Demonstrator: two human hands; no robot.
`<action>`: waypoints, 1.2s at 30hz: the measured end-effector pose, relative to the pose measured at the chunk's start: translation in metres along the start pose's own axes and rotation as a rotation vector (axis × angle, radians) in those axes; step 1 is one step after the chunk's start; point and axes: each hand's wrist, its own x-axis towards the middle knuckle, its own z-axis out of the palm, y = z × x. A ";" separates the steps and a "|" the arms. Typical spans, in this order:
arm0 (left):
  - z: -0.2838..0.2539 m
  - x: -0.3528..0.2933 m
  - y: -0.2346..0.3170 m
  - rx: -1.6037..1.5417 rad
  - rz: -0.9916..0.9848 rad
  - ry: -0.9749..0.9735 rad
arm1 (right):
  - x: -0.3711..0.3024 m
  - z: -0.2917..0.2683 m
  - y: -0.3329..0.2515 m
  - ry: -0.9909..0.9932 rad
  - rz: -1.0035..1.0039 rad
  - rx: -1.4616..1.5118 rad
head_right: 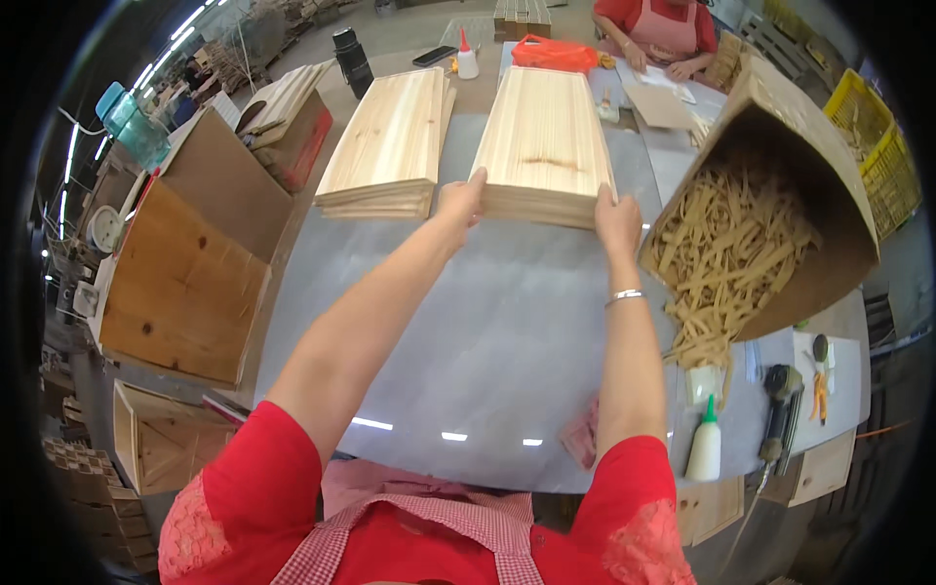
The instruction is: The person applies glue to wooden panels using a glue bottle, fits the panels together into a box, secures the box with rubber bands, sets it aside, and applies glue to another batch of wooden panels.
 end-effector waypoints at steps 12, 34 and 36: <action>-0.083 -0.132 -0.079 -0.936 -0.192 -0.315 | -0.213 -0.055 -0.017 -0.141 0.040 0.582; -0.273 -0.390 -0.262 -0.786 -0.217 0.020 | -0.272 -0.005 -0.060 -0.121 -0.781 -0.040; -0.269 -0.390 -0.265 -0.727 -0.170 0.118 | -0.254 0.017 -0.080 -0.182 -0.728 -0.172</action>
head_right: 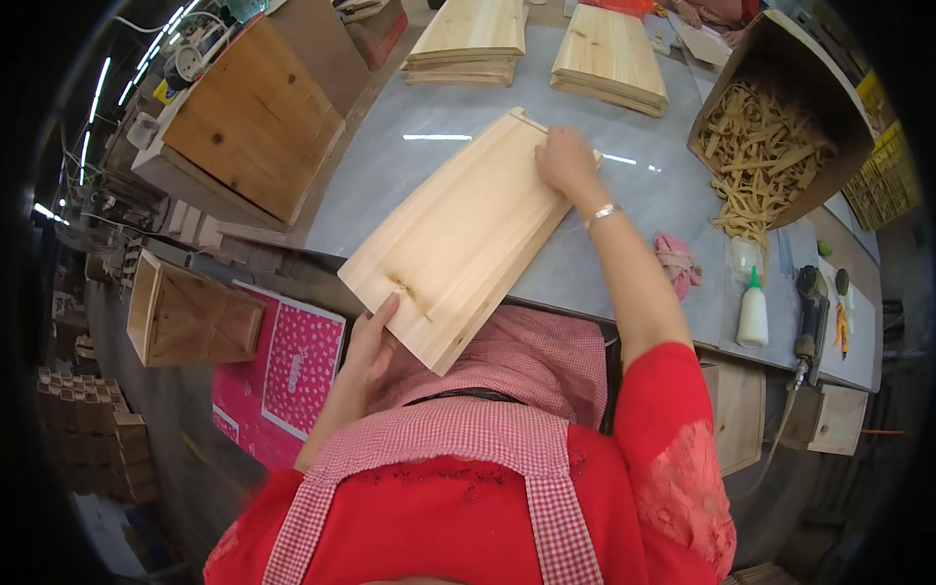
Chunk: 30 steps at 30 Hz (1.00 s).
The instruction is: The person applies glue to wooden panels using a glue bottle, fits the panels together into a box, secures the box with rubber bands, sets it aside, and applies glue to another batch of wooden panels.
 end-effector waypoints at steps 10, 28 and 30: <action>-0.019 -0.055 0.076 0.141 0.682 0.092 | 0.037 -0.005 -0.065 0.092 0.050 0.344; -0.014 -0.007 0.079 1.997 1.217 -0.718 | -0.173 -0.108 0.092 0.121 0.288 -0.271; -0.013 0.001 0.066 1.961 1.283 -0.705 | -0.201 -0.113 0.092 0.100 0.243 -0.205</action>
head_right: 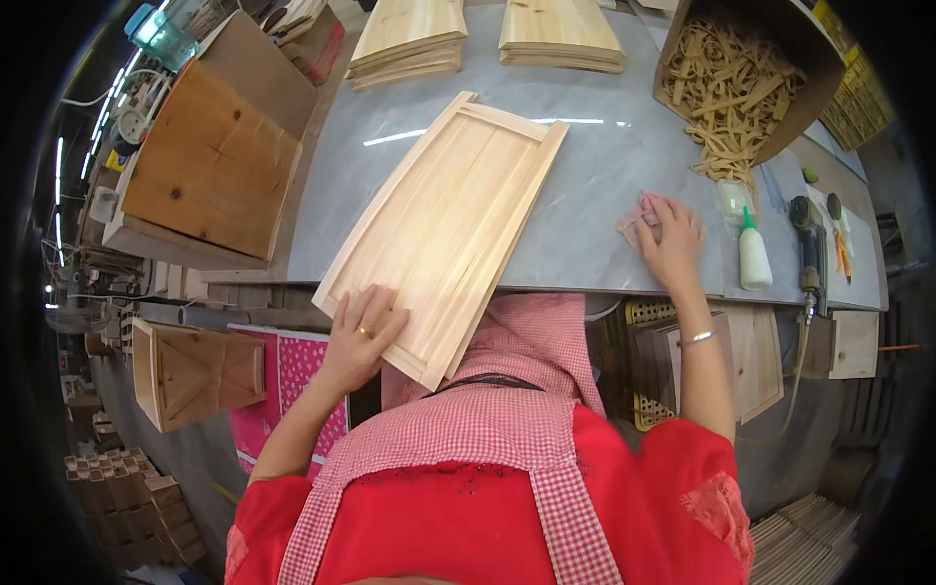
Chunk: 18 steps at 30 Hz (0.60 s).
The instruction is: The person applies glue to wooden panels using a glue bottle, fits the panels together into a box, secures the box with rubber bands, sets it aside, and applies glue to another batch of wooden panels.
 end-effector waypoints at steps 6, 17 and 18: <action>0.024 0.028 -0.004 0.029 0.107 0.275 | 0.001 0.015 0.013 -0.037 -0.028 0.056; -0.062 0.031 -0.016 -1.909 -1.005 1.122 | 0.152 0.156 -0.088 -0.050 -0.203 0.158; -0.066 0.027 -0.015 -1.936 -0.948 1.135 | 0.143 0.160 -0.124 -0.012 -0.367 0.182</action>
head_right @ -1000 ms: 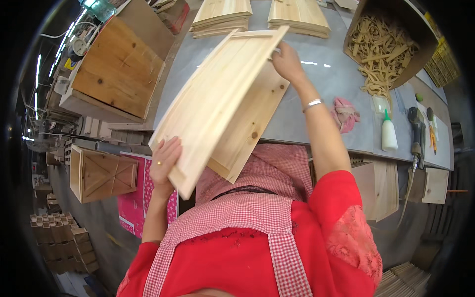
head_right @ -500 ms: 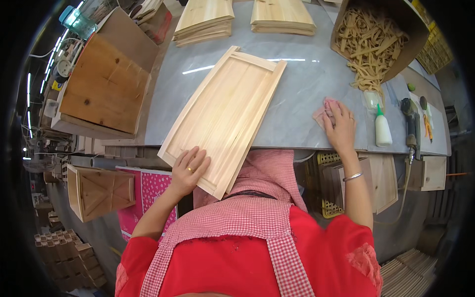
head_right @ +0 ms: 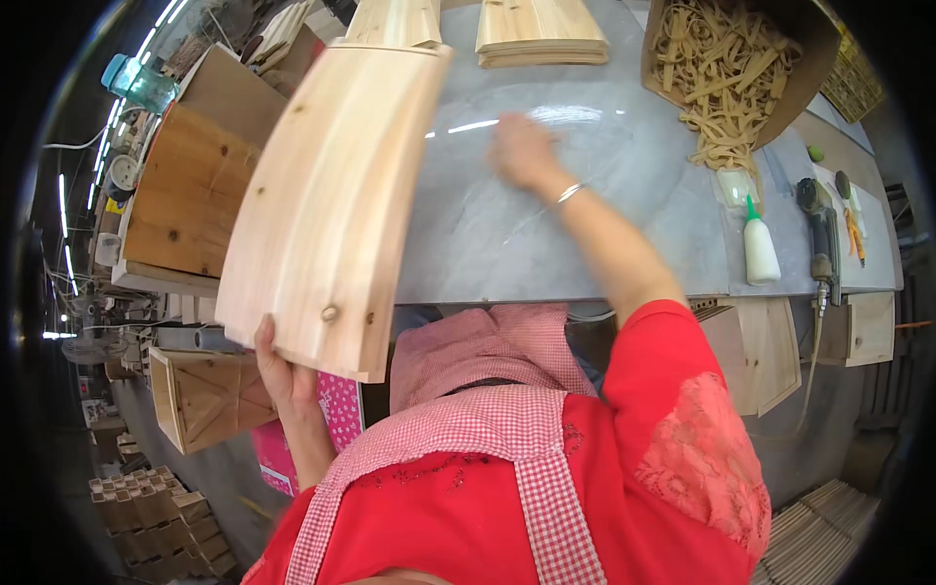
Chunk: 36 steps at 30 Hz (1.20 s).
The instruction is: The person applies glue to wooden panels using a glue bottle, fits the panels together into a box, secures the box with rubber bands, sets it aside, and applies glue to another batch of wooden panels.
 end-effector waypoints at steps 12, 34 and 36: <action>-0.065 -0.026 0.026 -0.181 -0.023 0.048 | -0.132 -0.106 -0.029 -0.172 -0.251 0.105; 0.011 0.013 -0.071 0.421 -0.433 -0.147 | 0.030 -0.068 0.057 -0.037 0.266 -0.142; 0.003 -0.006 -0.066 0.709 -0.216 0.130 | 0.039 -0.061 0.054 -0.284 0.357 -0.024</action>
